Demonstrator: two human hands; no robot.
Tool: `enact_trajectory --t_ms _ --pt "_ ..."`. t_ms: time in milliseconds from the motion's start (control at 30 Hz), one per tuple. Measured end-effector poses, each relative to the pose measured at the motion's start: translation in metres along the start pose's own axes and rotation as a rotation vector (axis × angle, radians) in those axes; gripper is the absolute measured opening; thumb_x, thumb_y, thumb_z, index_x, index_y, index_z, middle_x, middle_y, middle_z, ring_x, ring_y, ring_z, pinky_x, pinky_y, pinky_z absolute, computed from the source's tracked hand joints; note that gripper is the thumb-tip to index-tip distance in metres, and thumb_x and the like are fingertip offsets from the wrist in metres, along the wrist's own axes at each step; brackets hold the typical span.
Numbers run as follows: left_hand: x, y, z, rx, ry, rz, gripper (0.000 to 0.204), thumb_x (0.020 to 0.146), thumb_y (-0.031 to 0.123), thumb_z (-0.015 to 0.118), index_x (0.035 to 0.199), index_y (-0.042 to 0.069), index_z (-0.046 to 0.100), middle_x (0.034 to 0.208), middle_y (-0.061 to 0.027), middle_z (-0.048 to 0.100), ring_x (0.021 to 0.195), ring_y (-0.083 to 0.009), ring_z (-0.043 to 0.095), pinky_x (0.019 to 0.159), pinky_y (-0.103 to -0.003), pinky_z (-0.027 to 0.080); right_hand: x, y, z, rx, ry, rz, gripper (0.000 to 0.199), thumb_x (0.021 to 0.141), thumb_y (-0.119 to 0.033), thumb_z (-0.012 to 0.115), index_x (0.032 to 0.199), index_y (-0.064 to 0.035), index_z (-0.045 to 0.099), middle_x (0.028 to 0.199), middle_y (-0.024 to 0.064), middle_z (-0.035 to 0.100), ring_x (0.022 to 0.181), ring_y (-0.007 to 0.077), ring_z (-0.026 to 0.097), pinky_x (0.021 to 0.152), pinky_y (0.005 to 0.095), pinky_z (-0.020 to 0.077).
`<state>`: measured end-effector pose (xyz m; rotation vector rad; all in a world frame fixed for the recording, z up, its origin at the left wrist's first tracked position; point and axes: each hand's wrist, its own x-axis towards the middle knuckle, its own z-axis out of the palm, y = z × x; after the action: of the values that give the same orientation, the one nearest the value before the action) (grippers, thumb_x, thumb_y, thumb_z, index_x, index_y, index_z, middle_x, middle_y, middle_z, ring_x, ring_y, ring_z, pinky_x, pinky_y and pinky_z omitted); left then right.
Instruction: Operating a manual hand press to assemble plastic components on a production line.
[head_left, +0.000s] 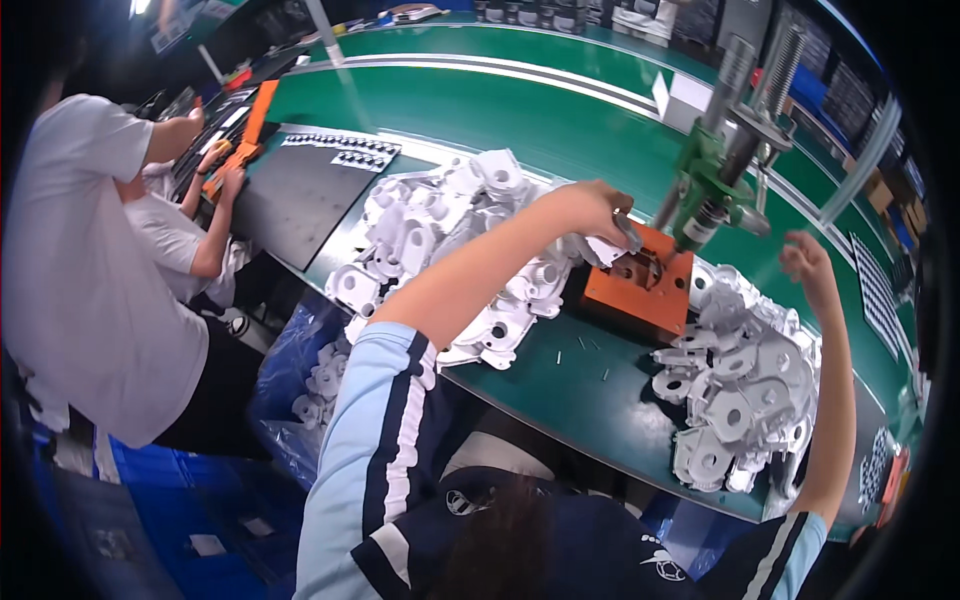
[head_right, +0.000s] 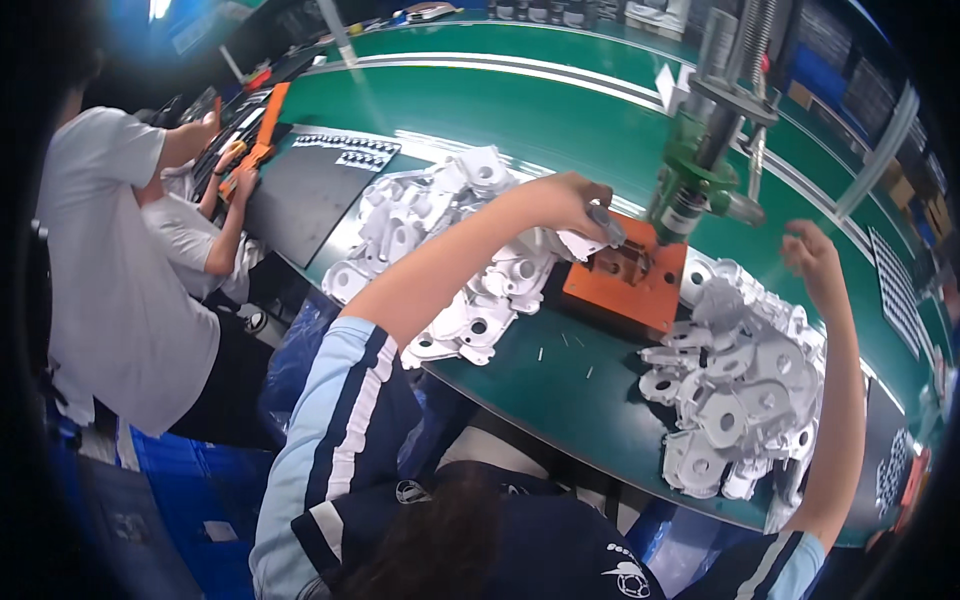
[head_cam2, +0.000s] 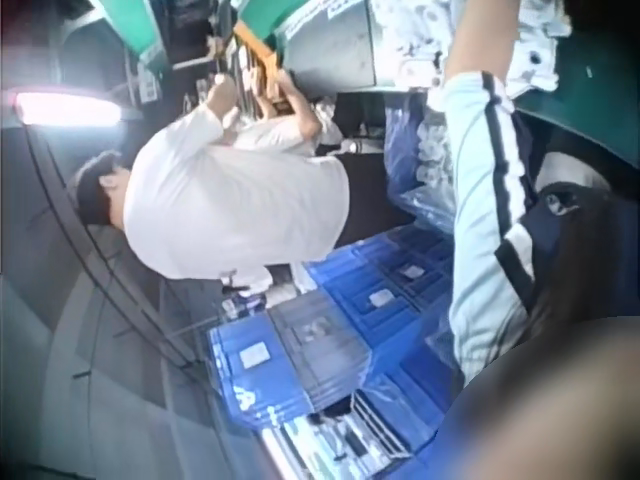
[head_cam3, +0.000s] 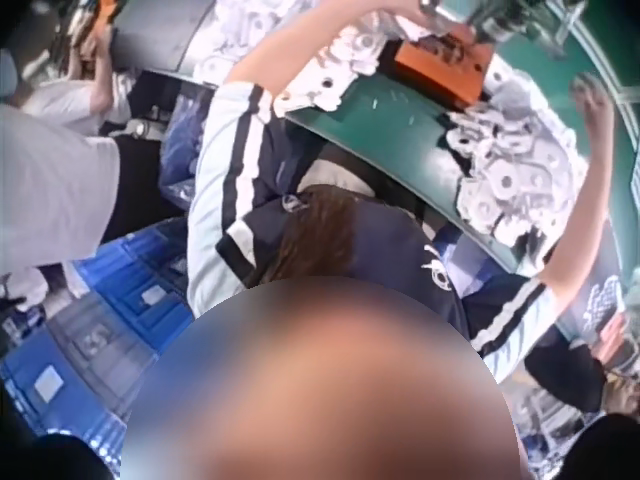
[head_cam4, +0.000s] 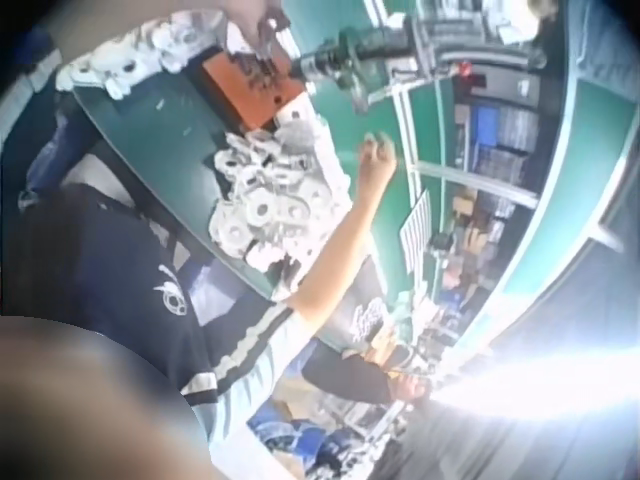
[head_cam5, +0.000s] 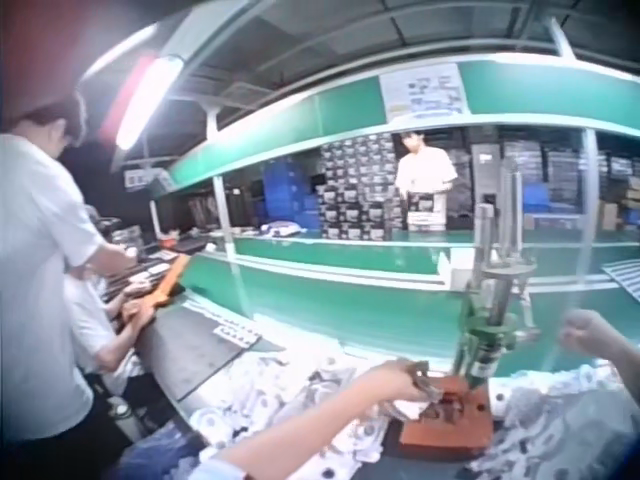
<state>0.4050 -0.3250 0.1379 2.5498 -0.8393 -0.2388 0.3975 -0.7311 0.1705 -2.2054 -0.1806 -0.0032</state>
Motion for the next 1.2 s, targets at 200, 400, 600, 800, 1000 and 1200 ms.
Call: enact_trajectory --t_ms 200,400,600,800,1000,1200 --pt "-0.005 -0.003 -0.003 -0.036 0.111 -0.074 0.061 0.066 0.041 0.071 0.114 0.009 0.051 0.087 -0.015 0.064 0.084 -0.0303 0.062 0.072 -0.038 0.048 -0.005 0.003 0.02 -0.139 -0.066 -0.083 0.019 0.083 -0.013 0.053 0.096 0.0008 0.056 0.071 0.0035 0.055 0.064 0.0103 0.052 0.06 0.0247 0.0411" --pt "-0.005 -0.006 -0.005 -0.008 0.117 -0.161 0.057 0.068 0.044 0.071 0.109 0.011 0.051 0.089 -0.0143 0.063 0.085 -0.0292 0.061 0.073 -0.038 0.047 -0.011 -0.003 0.027 -0.235 -0.054 -0.101 0.022 0.081 -0.012 0.055 0.096 0.0039 0.055 0.07 0.0073 0.056 0.063 0.012 0.052 0.061 0.0265 0.0431" --pt "-0.005 -0.015 0.003 0.026 0.211 -0.157 0.059 0.064 0.049 0.072 0.11 0.019 0.051 0.098 -0.0143 0.057 0.091 -0.0341 0.059 0.077 -0.04 0.048 -0.018 0.002 0.024 -0.299 -0.075 -0.081 0.022 0.08 -0.011 0.055 0.096 0.0039 0.055 0.07 0.0089 0.057 0.063 0.0137 0.053 0.062 0.0278 0.044" --pt "-0.006 -0.014 -0.003 0.044 0.209 -0.209 0.06 0.064 0.048 0.073 0.111 0.021 0.048 0.102 -0.0149 0.054 0.093 -0.0355 0.058 0.08 -0.041 0.047 -0.024 0.019 0.017 -0.368 -0.092 -0.159 0.028 0.079 -0.016 0.062 0.1 0.002 0.055 0.082 0.0125 0.059 0.075 0.0205 0.057 0.071 0.0303 0.0454" --pt "0.006 -0.037 -0.003 0.044 0.36 -0.265 0.053 0.068 0.037 0.072 0.11 0.016 0.047 0.097 -0.016 0.056 0.095 -0.034 0.056 0.081 -0.04 0.045 -0.039 0.04 0.01 -0.761 -0.076 0.045 0.044 0.079 -0.029 0.066 0.111 -0.0017 0.052 0.109 0.0186 0.056 0.098 0.0323 0.055 0.085 0.0363 0.0424" --pt "0.053 -0.08 -0.005 -0.068 0.64 -0.21 0.035 0.071 0.023 0.067 0.097 0.001 0.059 0.086 -0.0213 0.063 0.085 -0.0389 0.06 0.077 -0.042 0.048 -0.05 0.039 0.007 -0.66 -0.143 0.103 0.048 0.083 -0.04 0.061 0.112 -0.0024 0.054 0.115 0.0205 0.054 0.105 0.0324 0.053 0.088 0.0361 0.0412"
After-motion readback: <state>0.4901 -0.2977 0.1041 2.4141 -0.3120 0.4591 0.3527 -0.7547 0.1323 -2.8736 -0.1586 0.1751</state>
